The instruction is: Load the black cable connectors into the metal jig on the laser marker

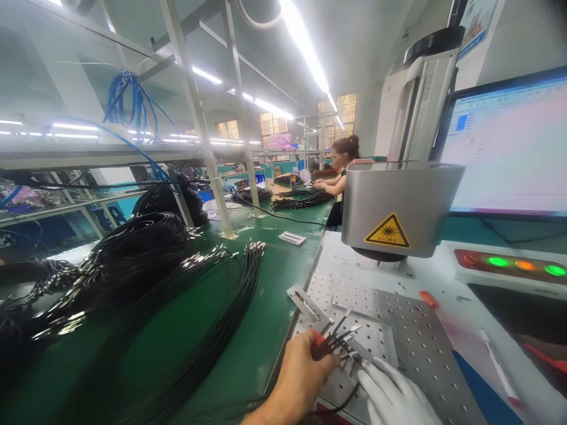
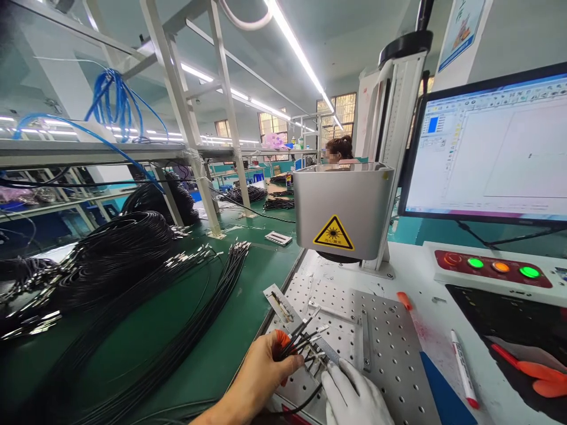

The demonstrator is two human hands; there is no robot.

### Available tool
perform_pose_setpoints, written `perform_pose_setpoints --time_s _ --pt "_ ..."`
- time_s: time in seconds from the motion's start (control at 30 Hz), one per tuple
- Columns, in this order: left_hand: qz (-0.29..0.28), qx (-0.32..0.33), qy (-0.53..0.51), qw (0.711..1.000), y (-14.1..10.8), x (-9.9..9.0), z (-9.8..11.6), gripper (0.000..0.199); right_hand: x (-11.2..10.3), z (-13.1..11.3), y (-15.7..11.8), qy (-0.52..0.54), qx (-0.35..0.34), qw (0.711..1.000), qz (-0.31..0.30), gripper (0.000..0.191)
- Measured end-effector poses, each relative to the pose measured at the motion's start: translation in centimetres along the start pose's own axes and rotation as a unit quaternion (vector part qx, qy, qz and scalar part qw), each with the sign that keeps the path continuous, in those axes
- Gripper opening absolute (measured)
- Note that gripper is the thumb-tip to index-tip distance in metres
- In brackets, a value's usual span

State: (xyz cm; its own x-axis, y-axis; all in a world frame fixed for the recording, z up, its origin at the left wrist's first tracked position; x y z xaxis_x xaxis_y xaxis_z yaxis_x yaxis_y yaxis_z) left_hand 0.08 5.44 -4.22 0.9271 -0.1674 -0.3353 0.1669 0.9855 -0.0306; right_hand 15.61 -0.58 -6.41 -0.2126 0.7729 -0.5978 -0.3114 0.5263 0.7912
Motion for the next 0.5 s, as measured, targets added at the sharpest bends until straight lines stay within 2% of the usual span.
perform_pose_setpoints --time_s 0.13,0.3,0.4,0.5 --pt "-0.004 0.042 0.065 0.997 -0.6 0.4 1.0 0.007 0.0 -0.1 -0.2 -0.003 -0.009 1.000 0.004 0.030" --pt "-0.030 0.017 0.172 0.985 -1.2 1.2 1.0 0.012 -0.2 -0.2 -0.1 0.001 -0.014 1.000 0.004 0.033" --pt "-0.036 0.006 0.197 0.980 -1.2 1.4 0.8 0.013 -0.5 -0.2 0.3 0.011 -0.008 1.000 -0.001 0.032" --pt "-0.043 -0.004 0.199 0.979 -1.1 1.8 0.7 0.014 -1.4 -0.3 0.9 0.024 -0.010 0.999 0.019 0.032"
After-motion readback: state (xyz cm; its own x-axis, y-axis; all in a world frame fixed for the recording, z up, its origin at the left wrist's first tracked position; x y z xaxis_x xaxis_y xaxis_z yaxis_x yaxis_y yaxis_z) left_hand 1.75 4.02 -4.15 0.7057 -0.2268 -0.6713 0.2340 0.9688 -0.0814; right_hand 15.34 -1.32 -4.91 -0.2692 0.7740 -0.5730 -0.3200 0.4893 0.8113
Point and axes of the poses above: each hand's wrist, its own y-axis towards the middle knuckle, its own x-axis out of the palm, z = x × y, the point moved 7 cm from there along y, towards the middle knuckle, and after that the axes turned 13 degrees about x, right-handed, at the moved point
